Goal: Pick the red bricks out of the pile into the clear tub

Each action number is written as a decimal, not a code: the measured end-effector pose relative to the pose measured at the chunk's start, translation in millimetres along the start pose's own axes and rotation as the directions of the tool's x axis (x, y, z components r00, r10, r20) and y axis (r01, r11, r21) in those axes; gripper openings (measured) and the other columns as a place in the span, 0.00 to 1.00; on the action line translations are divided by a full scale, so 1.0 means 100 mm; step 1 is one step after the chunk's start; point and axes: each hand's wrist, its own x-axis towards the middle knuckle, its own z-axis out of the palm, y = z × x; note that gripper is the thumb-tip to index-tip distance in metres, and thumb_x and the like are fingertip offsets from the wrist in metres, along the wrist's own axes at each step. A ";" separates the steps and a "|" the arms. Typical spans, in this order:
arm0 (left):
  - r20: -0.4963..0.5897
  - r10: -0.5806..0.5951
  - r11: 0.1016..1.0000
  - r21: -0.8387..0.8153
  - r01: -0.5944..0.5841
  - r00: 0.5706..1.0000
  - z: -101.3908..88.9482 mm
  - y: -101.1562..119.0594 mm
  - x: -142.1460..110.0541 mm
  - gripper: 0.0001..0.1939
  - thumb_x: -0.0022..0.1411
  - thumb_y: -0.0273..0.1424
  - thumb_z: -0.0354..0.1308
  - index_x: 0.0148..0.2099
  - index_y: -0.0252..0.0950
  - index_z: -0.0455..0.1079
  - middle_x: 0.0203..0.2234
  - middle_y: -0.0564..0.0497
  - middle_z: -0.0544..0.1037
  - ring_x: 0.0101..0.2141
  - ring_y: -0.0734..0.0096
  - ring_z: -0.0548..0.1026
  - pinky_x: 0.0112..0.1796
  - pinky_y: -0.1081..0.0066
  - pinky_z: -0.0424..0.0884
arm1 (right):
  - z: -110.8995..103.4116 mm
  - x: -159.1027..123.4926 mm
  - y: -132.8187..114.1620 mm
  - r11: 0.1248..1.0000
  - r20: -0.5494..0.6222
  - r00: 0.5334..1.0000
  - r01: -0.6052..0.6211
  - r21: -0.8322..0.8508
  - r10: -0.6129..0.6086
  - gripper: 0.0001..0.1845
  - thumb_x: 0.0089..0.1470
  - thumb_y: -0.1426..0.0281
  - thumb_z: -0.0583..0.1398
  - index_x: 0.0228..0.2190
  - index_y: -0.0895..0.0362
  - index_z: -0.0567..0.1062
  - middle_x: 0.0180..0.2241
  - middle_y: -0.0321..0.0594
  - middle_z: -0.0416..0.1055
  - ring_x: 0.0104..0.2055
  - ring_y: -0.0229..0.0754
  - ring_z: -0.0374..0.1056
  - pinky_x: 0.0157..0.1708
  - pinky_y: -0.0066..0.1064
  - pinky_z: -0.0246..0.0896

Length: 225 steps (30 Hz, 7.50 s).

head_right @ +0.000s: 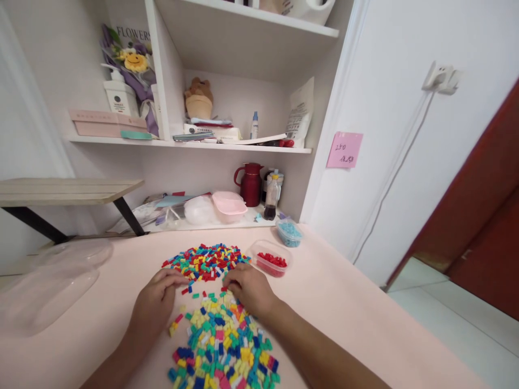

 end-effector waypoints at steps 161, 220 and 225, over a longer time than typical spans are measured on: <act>0.342 0.139 0.946 0.231 -0.227 0.929 0.18 0.01 -0.06 0.29 0.56 0.17 0.45 0.54 0.43 0.74 0.49 0.46 0.76 0.50 0.59 0.72 0.49 0.56 0.66 | 0.13 -0.03 -0.18 0.952 -0.034 0.972 0.221 -0.213 -0.233 0.22 0.64 0.72 0.52 0.58 0.50 0.67 0.39 0.44 0.69 0.40 0.43 0.66 0.38 0.33 0.64; -0.081 -0.479 0.867 -0.200 0.457 0.874 -0.15 0.08 0.08 0.14 0.49 0.31 0.48 0.31 0.41 0.75 0.27 0.52 0.82 0.38 0.59 0.79 0.42 0.66 0.71 | -1.00 -0.06 0.00 0.937 -0.438 0.836 -0.346 0.045 0.330 0.16 0.60 0.68 0.51 0.44 0.52 0.76 0.33 0.37 0.77 0.29 0.39 0.71 0.30 0.29 0.62; -0.062 -0.499 0.854 -0.203 0.478 0.864 -0.16 0.09 0.09 0.13 0.49 0.31 0.48 0.30 0.41 0.75 0.26 0.53 0.82 0.37 0.59 0.79 0.42 0.66 0.71 | -1.01 -0.21 -0.12 0.947 -0.290 0.915 -0.313 -0.073 0.280 0.15 0.61 0.63 0.52 0.35 0.52 0.77 0.23 0.34 0.73 0.24 0.38 0.67 0.25 0.27 0.55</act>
